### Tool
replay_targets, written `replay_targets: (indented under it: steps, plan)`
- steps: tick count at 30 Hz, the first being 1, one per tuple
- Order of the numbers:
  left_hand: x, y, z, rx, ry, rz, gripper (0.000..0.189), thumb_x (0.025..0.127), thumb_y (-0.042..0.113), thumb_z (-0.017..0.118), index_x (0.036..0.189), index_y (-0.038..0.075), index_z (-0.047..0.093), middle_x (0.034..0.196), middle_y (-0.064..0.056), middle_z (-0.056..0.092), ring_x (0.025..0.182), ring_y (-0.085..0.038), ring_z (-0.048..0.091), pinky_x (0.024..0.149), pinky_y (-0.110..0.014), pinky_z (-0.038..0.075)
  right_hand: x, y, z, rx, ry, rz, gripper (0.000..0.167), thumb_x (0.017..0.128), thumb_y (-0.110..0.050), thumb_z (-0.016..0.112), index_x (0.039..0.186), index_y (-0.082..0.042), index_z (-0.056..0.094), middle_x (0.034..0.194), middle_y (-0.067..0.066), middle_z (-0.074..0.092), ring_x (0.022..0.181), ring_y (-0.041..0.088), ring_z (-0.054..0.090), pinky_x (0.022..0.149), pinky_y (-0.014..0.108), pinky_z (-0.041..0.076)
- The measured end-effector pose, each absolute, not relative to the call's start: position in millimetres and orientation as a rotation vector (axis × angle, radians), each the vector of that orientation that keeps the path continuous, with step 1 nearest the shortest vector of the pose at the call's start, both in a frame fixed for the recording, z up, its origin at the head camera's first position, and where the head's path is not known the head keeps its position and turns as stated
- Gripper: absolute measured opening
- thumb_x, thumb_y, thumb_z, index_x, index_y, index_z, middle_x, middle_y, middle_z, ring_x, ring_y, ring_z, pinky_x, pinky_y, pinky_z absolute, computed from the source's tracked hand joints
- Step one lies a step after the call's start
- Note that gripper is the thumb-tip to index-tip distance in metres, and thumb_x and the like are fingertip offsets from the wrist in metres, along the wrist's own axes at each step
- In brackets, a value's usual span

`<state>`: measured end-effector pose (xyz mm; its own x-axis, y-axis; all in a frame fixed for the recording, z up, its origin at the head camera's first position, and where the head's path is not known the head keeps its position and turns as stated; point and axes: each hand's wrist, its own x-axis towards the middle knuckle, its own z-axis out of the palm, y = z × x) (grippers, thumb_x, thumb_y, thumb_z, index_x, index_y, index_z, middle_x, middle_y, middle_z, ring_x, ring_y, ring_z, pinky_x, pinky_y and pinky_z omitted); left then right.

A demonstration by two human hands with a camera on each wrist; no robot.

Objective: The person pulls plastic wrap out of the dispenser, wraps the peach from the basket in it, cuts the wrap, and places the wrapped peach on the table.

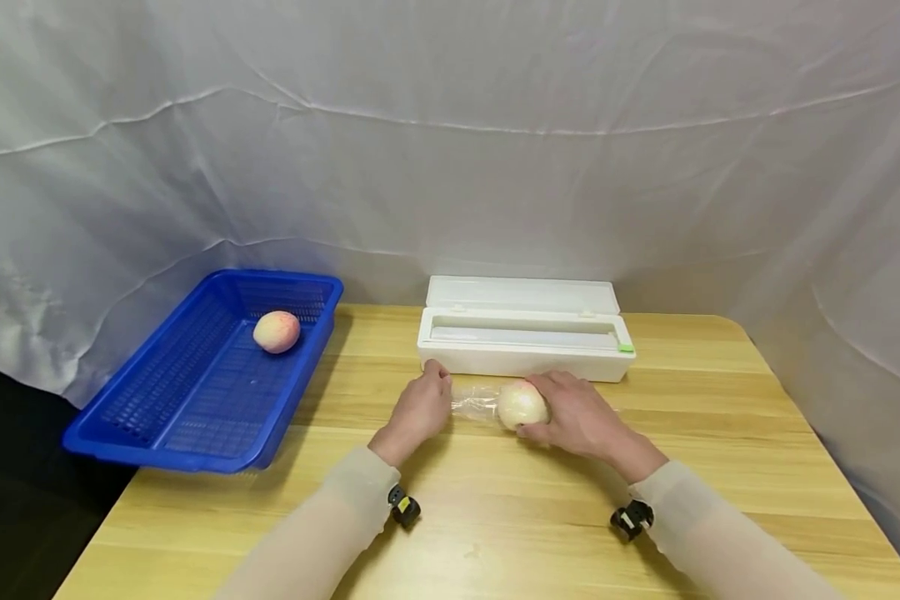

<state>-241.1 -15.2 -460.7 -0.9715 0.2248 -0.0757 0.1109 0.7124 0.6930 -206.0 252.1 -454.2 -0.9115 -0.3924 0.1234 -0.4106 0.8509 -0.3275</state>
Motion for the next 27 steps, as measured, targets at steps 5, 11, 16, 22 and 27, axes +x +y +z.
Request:
replay_targets:
  steps: [5, 11, 16, 22, 27]
  plan:
    - [-245.9, -19.5, -463.6, 0.28, 2.832, 1.142, 0.023, 0.116, 0.023, 0.036, 0.122, 0.007, 0.051, 0.073, -0.004, 0.057, 0.054, -0.016, 0.046, 0.05, -0.031, 0.038, -201.6, 252.7, -456.8, 0.672, -2.933, 0.509, 0.076, 0.08, -0.047, 0.09, 0.139, -0.008, 0.063, 0.128, 0.012, 0.067, 0.117, 0.035, 0.065, 0.101, 0.057, 0.051]
    - [-245.6, -29.7, -457.5, 0.297, 2.898, 1.067, 0.024, 0.114, 0.024, 0.041, 0.128, 0.009, 0.055, 0.076, -0.006, 0.061, 0.056, -0.017, 0.049, 0.052, -0.031, 0.041, -191.1, 253.1, -461.2, 0.714, -2.838, 0.515, 0.081, 0.073, -0.04, 0.097, 0.137, -0.007, 0.06, 0.133, 0.012, 0.065, 0.122, 0.035, 0.062, 0.105, 0.058, 0.049]
    - [-242.7, -31.4, -429.4, 0.448, 2.99, 1.086, 0.029, 0.111, 0.023, 0.051, 0.13, 0.007, 0.065, 0.09, -0.005, 0.07, 0.067, -0.014, 0.059, 0.062, -0.032, 0.05, -178.2, 255.8, -459.1, 0.843, -2.591, 0.338, 0.08, 0.073, -0.037, 0.096, 0.136, -0.005, 0.058, 0.133, 0.013, 0.062, 0.118, 0.034, 0.06, 0.103, 0.053, 0.049]
    - [-241.6, -12.0, -387.2, 0.75, 2.666, 1.053, 0.049, 0.114, 0.044, 0.043, 0.14, 0.01, 0.066, 0.127, -0.01, 0.073, 0.119, -0.028, 0.068, 0.106, -0.047, 0.053, -166.2, 252.6, -449.4, 1.022, -2.301, 0.146, 0.079, 0.073, -0.026, 0.093, 0.138, -0.002, 0.057, 0.133, 0.013, 0.061, 0.116, 0.035, 0.059, 0.101, 0.05, 0.049]
    - [-240.8, -0.2, -383.7, 0.756, 2.27, 0.953, 0.075, 0.112, 0.061, 0.023, 0.15, 0.007, 0.057, 0.143, -0.013, 0.067, 0.134, -0.031, 0.062, 0.115, -0.047, 0.048, -160.0, 244.2, -446.6, 1.133, -2.124, 0.081, 0.064, 0.078, -0.022, 0.083, 0.134, -0.001, 0.06, 0.129, 0.014, 0.064, 0.114, 0.034, 0.06, 0.101, 0.049, 0.049]
